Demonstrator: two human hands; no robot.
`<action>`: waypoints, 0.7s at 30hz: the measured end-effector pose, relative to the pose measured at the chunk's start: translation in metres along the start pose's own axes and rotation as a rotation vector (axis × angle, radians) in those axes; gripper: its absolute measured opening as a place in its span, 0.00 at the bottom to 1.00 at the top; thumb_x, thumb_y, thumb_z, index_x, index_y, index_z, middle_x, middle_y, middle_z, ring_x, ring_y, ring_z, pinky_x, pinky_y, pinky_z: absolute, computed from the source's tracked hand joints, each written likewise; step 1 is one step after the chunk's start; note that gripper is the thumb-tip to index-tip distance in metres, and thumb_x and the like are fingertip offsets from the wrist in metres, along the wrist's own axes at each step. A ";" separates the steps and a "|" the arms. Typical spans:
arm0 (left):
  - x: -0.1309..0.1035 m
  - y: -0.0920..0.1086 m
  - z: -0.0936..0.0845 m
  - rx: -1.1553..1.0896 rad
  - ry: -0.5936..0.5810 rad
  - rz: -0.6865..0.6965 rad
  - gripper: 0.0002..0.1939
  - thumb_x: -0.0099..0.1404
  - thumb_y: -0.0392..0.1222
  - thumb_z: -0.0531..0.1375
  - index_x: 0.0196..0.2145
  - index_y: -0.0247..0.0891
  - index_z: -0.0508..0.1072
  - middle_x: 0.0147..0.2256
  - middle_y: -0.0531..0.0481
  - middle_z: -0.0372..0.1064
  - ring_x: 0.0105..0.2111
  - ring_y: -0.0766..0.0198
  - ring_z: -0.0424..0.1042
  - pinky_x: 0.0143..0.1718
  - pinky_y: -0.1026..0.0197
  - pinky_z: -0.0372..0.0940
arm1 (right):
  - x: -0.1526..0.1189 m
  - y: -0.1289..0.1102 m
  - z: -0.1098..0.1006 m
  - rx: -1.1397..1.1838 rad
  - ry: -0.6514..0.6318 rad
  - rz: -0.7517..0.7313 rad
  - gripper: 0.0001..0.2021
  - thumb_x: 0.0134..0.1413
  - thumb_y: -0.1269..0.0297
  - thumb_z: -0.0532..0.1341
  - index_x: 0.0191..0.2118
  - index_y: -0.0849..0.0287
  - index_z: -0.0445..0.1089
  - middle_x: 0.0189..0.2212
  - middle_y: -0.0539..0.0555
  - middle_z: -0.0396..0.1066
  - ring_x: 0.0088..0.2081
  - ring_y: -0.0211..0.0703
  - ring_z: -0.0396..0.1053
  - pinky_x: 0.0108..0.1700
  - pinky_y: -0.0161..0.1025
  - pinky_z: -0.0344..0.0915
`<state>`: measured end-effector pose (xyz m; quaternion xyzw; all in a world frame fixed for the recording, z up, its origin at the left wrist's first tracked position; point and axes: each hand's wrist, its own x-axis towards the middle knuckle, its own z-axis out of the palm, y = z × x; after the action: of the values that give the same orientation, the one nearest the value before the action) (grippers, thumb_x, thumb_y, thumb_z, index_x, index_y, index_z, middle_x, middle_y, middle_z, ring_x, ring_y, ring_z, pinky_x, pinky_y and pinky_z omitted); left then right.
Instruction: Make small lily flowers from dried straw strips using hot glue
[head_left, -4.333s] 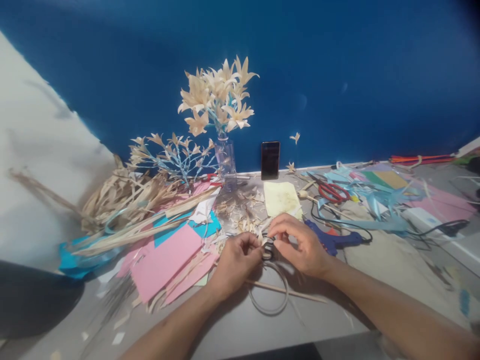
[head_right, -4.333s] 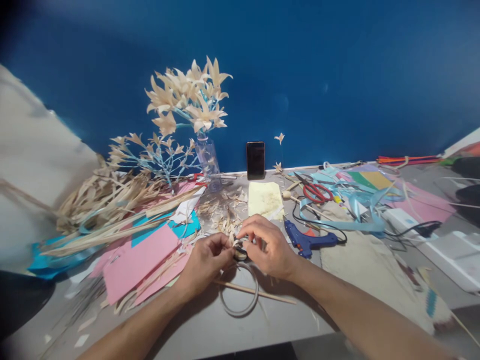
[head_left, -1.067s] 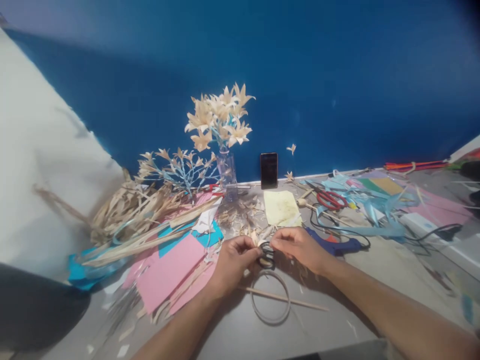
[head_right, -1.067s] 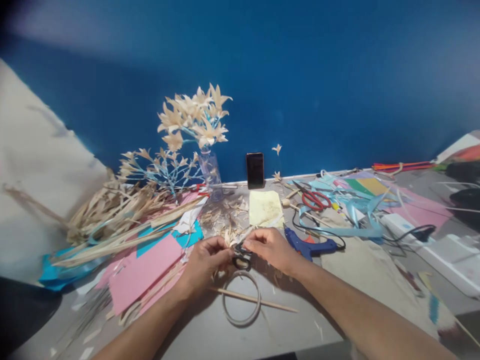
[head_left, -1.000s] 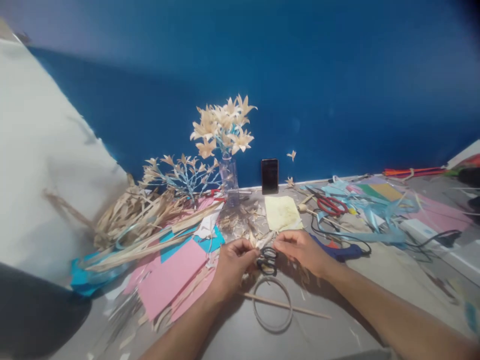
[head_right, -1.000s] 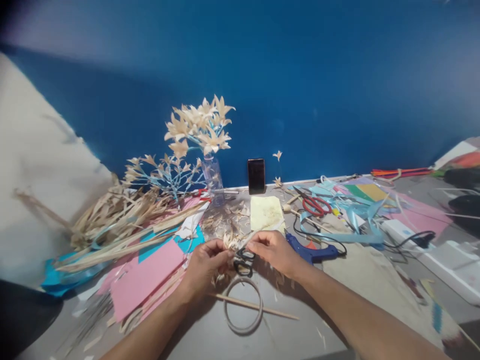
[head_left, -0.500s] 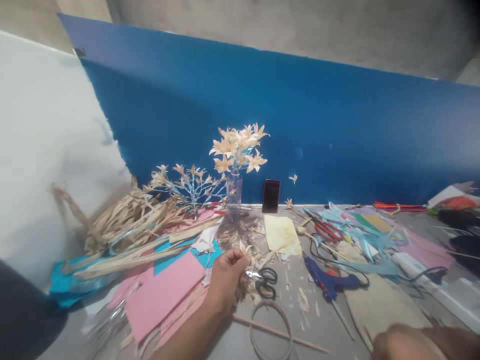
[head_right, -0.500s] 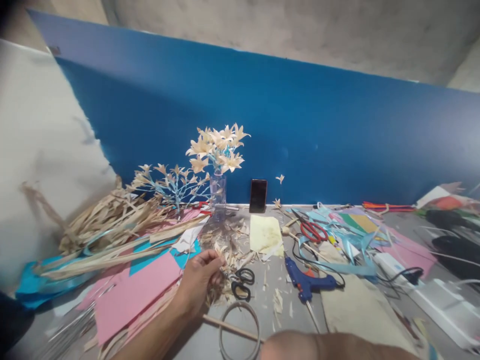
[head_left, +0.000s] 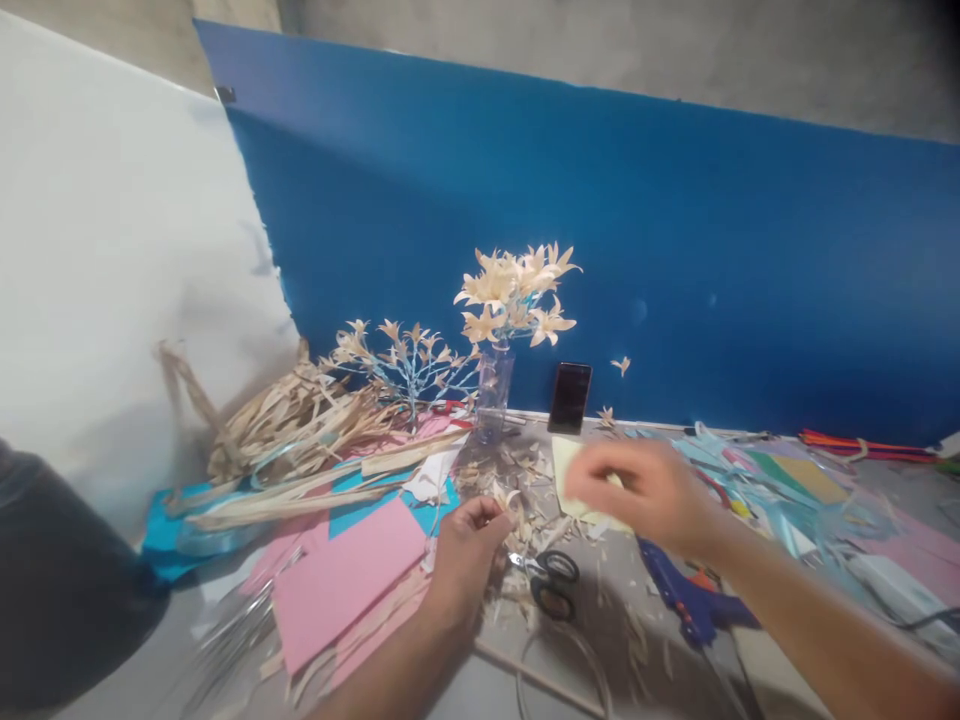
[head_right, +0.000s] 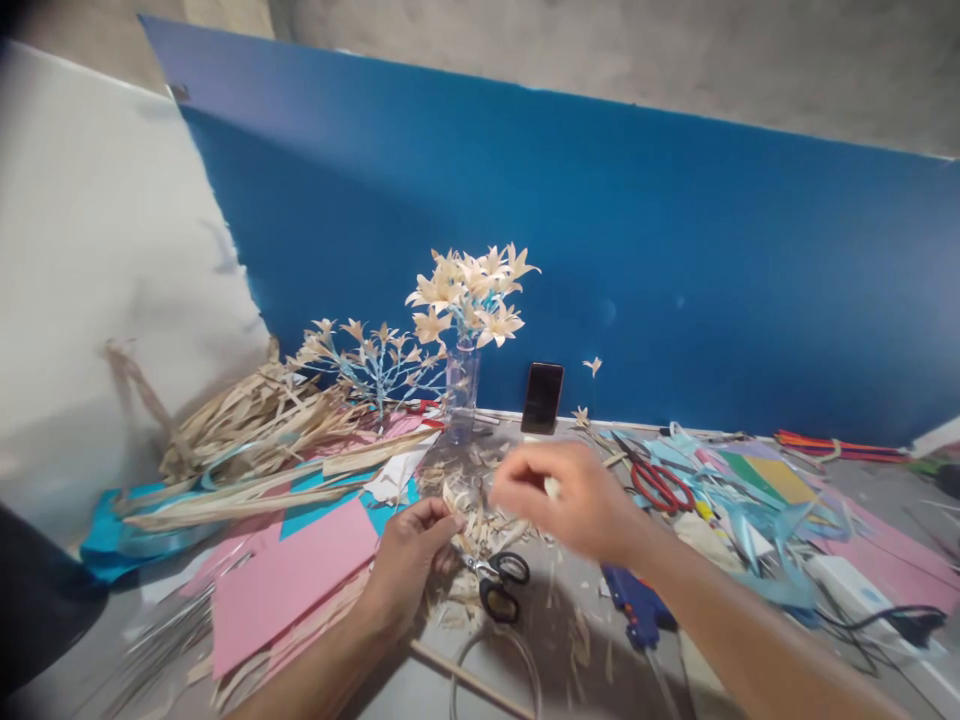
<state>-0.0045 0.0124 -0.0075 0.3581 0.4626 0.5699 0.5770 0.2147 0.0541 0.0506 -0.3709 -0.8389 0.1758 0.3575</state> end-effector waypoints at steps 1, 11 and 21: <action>0.001 0.000 0.000 -0.005 0.001 -0.010 0.12 0.50 0.43 0.66 0.21 0.38 0.66 0.11 0.60 0.55 0.12 0.74 0.53 0.15 0.69 0.48 | 0.023 0.005 0.003 -0.107 -0.068 0.009 0.09 0.64 0.61 0.60 0.42 0.60 0.74 0.40 0.55 0.76 0.37 0.43 0.73 0.42 0.41 0.70; 0.006 0.001 -0.002 -0.041 -0.013 -0.075 0.15 0.49 0.45 0.68 0.22 0.38 0.64 0.12 0.61 0.55 0.12 0.74 0.53 0.16 0.69 0.49 | 0.099 0.064 0.061 -0.537 -0.495 0.016 0.18 0.54 0.73 0.59 0.47 0.51 0.76 0.45 0.55 0.76 0.42 0.48 0.74 0.40 0.36 0.63; 0.006 -0.003 -0.003 -0.073 -0.018 -0.097 0.14 0.50 0.44 0.68 0.22 0.38 0.65 0.13 0.62 0.55 0.12 0.74 0.52 0.16 0.68 0.51 | 0.109 0.075 0.049 -0.433 -0.387 0.128 0.08 0.52 0.73 0.60 0.33 0.58 0.77 0.35 0.56 0.78 0.38 0.47 0.73 0.39 0.36 0.62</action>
<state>-0.0067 0.0175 -0.0116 0.3191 0.4530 0.5547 0.6207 0.1649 0.1836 0.0260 -0.4502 -0.8844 0.0823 0.0919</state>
